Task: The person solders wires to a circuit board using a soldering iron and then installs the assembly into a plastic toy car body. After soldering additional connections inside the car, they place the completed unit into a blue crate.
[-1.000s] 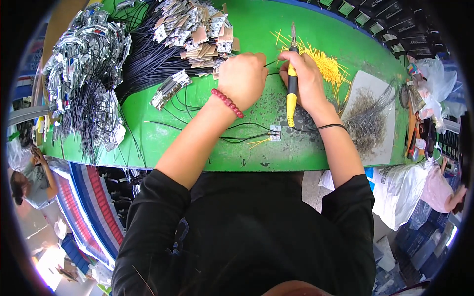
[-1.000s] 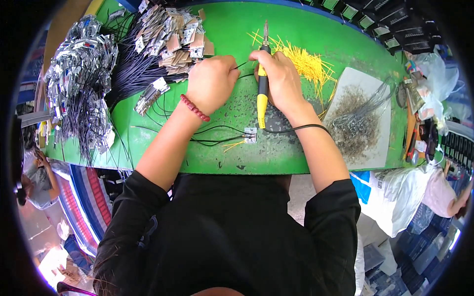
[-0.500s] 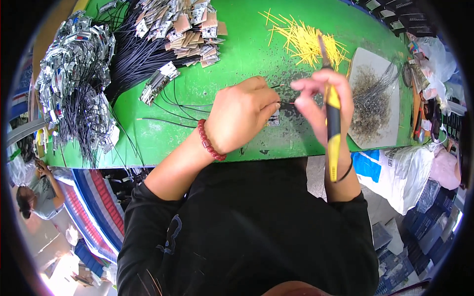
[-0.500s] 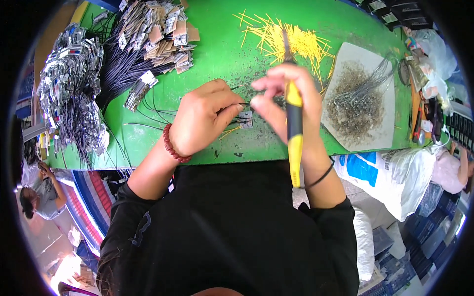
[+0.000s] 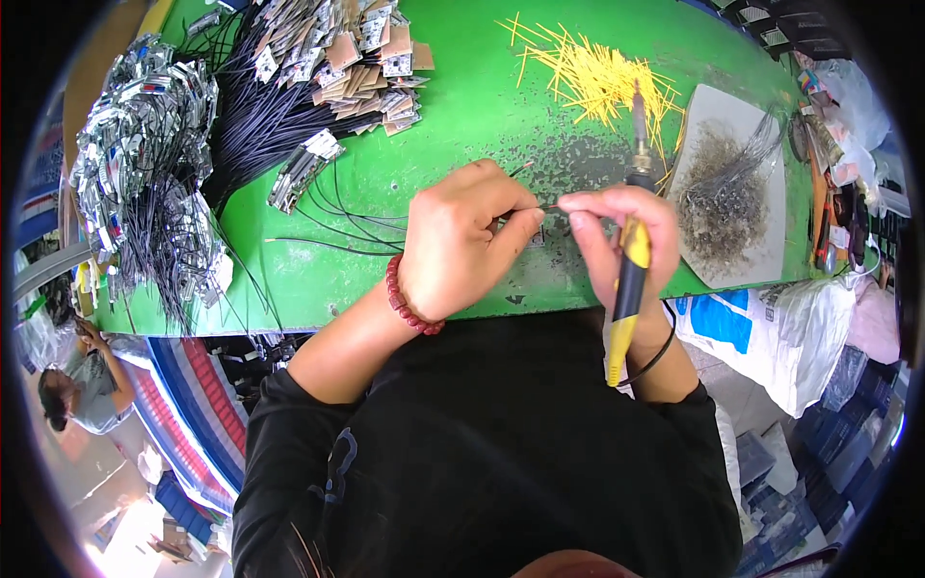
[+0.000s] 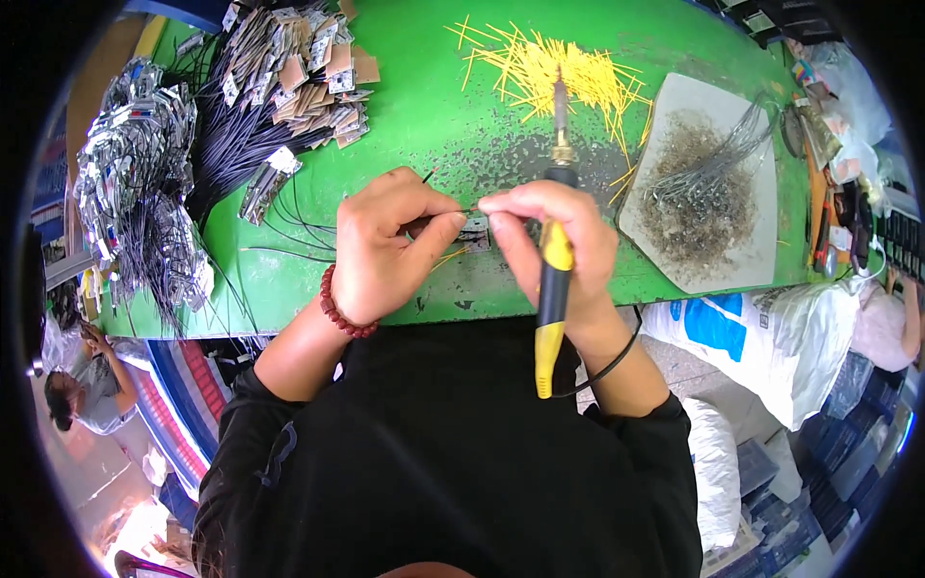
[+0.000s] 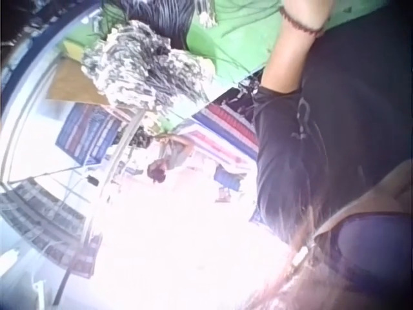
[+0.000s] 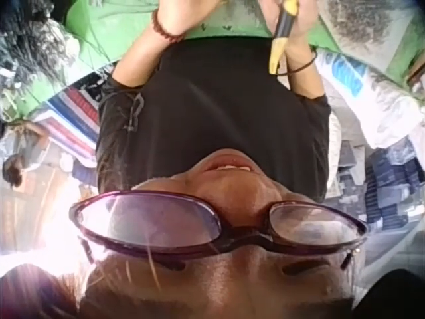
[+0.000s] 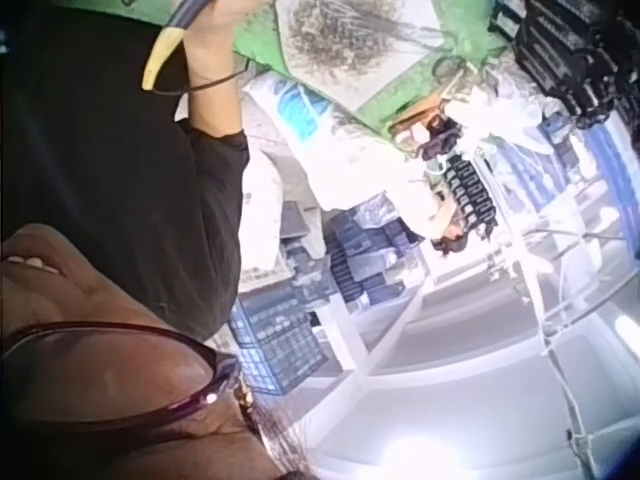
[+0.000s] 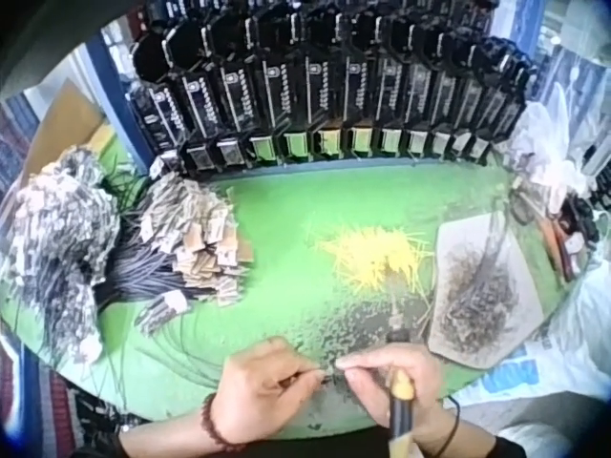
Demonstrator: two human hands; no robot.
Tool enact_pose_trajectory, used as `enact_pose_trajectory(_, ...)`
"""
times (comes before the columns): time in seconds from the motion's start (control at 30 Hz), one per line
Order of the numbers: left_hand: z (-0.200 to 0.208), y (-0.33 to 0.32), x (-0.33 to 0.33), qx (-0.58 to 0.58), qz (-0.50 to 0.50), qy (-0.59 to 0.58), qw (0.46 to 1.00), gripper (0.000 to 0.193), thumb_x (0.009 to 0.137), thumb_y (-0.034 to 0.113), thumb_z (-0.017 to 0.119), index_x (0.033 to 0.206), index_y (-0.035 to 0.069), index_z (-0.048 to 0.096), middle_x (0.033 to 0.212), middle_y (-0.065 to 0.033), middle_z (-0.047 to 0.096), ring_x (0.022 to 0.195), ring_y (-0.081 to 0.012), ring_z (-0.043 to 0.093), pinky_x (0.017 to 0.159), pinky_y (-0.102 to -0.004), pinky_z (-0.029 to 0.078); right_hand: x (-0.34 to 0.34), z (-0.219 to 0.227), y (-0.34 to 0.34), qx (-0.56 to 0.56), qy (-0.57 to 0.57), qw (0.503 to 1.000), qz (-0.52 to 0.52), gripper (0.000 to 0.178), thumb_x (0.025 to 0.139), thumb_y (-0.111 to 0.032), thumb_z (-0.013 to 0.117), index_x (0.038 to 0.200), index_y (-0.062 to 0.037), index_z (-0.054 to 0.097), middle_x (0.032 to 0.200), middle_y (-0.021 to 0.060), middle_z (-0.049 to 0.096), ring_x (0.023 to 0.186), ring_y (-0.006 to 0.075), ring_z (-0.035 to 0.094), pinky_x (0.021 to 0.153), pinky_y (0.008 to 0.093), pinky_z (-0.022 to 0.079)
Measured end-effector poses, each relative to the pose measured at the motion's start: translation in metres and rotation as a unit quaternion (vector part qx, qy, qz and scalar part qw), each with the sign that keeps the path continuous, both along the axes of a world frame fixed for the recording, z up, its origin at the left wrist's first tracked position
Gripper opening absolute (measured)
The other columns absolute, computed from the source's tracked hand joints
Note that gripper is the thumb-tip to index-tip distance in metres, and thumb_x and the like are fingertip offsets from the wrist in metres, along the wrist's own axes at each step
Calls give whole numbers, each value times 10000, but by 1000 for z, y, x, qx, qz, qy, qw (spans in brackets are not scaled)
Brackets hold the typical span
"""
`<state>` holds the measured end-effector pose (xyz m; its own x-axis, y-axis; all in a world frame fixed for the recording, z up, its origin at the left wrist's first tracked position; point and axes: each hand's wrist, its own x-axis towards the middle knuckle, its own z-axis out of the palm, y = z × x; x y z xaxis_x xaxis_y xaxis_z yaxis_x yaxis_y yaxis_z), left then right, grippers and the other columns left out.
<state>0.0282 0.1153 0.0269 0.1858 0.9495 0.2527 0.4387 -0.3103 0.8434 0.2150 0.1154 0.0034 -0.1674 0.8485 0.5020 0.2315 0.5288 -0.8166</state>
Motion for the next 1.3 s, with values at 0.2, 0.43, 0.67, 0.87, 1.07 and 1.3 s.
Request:
enact_pose_trajectory(0.2, 7, -3, 4, -71, 23, -11, 997, 59, 735, 14, 692, 773, 36, 653, 707, -92, 597, 615, -241, 587, 539, -333, 469, -2, -7, -3, -37, 28, 999, 20, 393, 829, 112, 616, 1142, -34, 429, 921, 170, 676, 847, 195, 670, 722, 270, 507)
enact_pose_trajectory(0.43, -2, -3, 2, 1, -12, 13, 1000, 62, 732, 13, 691, 764, 44, 648, 714, -92, 599, 642, -252, 600, 560, -336, 483, -7, -8, 5, -46, 15, 998, 40, 349, 870, 50, 606, 1156, -44, 428, 867, 139, 675, 803, 159, 647, 694, 255, 482)
enact_pose_trajectory(0.67, 1, -11, -7, 3, -5, -26, 1000, 103, 706, -12, 719, 779, 43, 671, 682, -83, 605, 643, -231, 597, 567, -323, 480, 22, -16, 24, -73, -16, 984, 162, 241, 900, -16, 595, 1112, -70, 495, 1004, 167, 679, 829, 163, 635, 753, 280, 502)
enact_pose_trajectory(0.87, -3, -18, -15, 38, -6, -22, 999, 117, 697, 0, 729, 788, 48, 673, 701, -78, 610, 677, -231, 603, 607, -319, 495, 19, -13, 40, 46, -265, 920, 284, 357, 726, -84, 664, 1073, -144, 600, 897, 45, 668, 942, 267, 612, 842, 397, 442)
enact_pose_trajectory(1.07, -7, -18, -13, 54, -26, 7, 998, 128, 695, 6, 714, 797, 55, 654, 783, -87, 626, 720, -251, 613, 637, -336, 508, 15, -18, 35, 115, -303, 917, 232, 297, 743, -150, 642, 1037, -167, 600, 699, 8, 548, 820, 227, 585, 744, 366, 426)
enact_pose_trajectory(1.3, -37, -13, 8, 62, -26, 74, 995, 106, 692, 8, 681, 766, 51, 619, 817, -91, 640, 747, -284, 611, 671, -359, 509, -3, -28, -2, 101, -290, 952, -1, 348, 738, -151, 646, 1084, -147, 611, 655, 18, 456, 678, 206, 504, 574, 351, 369)
